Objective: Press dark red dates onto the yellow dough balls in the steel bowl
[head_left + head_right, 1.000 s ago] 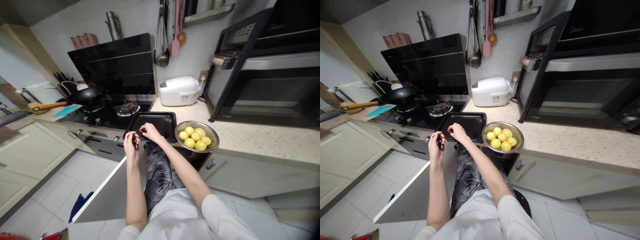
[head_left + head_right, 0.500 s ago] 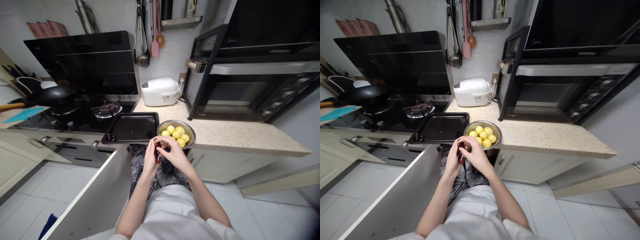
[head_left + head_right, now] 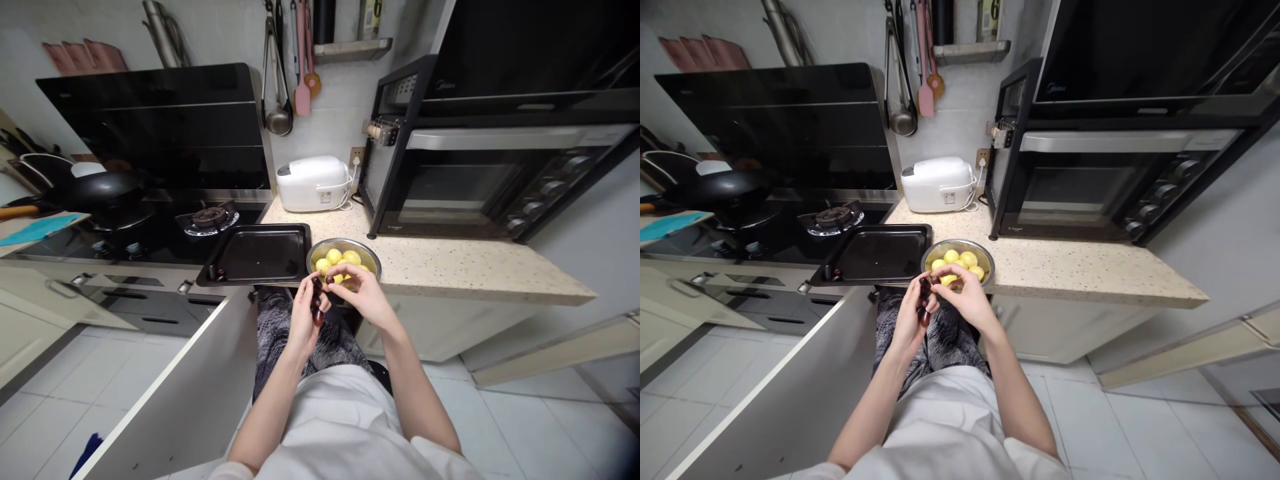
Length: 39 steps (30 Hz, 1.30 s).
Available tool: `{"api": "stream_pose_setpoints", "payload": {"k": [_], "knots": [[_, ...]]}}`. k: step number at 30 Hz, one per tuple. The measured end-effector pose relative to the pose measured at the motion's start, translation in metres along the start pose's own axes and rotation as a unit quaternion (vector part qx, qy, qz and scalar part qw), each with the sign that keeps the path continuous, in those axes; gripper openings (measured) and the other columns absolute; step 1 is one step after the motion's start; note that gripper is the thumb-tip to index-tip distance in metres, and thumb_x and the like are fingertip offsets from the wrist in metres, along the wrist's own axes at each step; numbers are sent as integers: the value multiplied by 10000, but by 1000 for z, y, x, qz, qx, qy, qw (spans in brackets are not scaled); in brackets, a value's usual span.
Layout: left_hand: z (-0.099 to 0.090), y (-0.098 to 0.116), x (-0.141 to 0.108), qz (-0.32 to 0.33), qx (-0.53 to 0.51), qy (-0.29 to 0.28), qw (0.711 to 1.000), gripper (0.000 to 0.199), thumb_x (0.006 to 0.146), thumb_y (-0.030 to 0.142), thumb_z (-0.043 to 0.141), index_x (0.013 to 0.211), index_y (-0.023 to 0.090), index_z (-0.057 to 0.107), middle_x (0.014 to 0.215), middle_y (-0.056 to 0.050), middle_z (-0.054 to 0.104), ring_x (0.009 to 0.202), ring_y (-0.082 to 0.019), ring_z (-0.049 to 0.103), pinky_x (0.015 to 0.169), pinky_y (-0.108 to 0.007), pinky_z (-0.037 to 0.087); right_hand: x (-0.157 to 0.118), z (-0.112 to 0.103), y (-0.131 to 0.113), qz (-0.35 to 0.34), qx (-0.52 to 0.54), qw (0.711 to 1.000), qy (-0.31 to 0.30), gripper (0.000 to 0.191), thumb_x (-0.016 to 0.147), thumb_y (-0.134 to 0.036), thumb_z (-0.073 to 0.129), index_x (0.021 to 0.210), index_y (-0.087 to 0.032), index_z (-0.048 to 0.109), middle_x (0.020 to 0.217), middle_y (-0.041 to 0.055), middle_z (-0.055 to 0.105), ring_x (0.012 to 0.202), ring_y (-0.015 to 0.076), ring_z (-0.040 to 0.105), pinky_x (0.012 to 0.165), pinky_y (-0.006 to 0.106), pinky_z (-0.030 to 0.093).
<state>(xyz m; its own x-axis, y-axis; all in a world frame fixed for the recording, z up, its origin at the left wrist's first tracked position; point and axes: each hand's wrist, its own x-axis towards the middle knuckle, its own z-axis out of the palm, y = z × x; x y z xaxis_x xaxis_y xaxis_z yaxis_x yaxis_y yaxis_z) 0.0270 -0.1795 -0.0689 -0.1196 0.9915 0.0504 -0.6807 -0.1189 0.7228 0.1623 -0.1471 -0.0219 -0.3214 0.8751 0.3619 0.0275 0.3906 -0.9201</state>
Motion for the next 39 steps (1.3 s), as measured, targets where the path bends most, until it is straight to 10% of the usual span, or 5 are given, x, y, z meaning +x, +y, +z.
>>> {"api": "stream_pose_setpoints", "payload": {"k": [7,22,30,39], "knots": [[-3,5,1,-14,-8,-25,1000,384,886,493,773,1082,175,686,835,-21,627,541,-43,390,519,-205,303,60,-40,31,-44,-178,973,143,149,754,-182,649,891,-195,707,973,58,755,918,213,686,836,343,535],[-9,16,1,-13,-4,-29,999,382,888,472,777,1099,167,685,837,-22,628,544,-38,415,528,-201,313,75,-51,60,-2,-333,940,68,385,780,-12,502,841,-222,819,991,64,789,956,218,701,921,340,521],[-6,10,1,-23,11,-46,999,438,849,517,803,1069,159,681,821,-15,630,521,-30,397,521,-199,297,22,-35,27,-79,-237,959,133,276,901,-182,543,965,-230,807,1066,71,788,998,235,718,847,360,560],[1,-5,-12,-58,57,-83,993,438,822,537,825,1010,176,663,621,64,465,517,-58,387,543,-207,312,-38,-1,-1,-99,-215,970,57,255,937,-279,684,1171,-316,777,1129,58,737,1065,239,688,973,397,560]]}}
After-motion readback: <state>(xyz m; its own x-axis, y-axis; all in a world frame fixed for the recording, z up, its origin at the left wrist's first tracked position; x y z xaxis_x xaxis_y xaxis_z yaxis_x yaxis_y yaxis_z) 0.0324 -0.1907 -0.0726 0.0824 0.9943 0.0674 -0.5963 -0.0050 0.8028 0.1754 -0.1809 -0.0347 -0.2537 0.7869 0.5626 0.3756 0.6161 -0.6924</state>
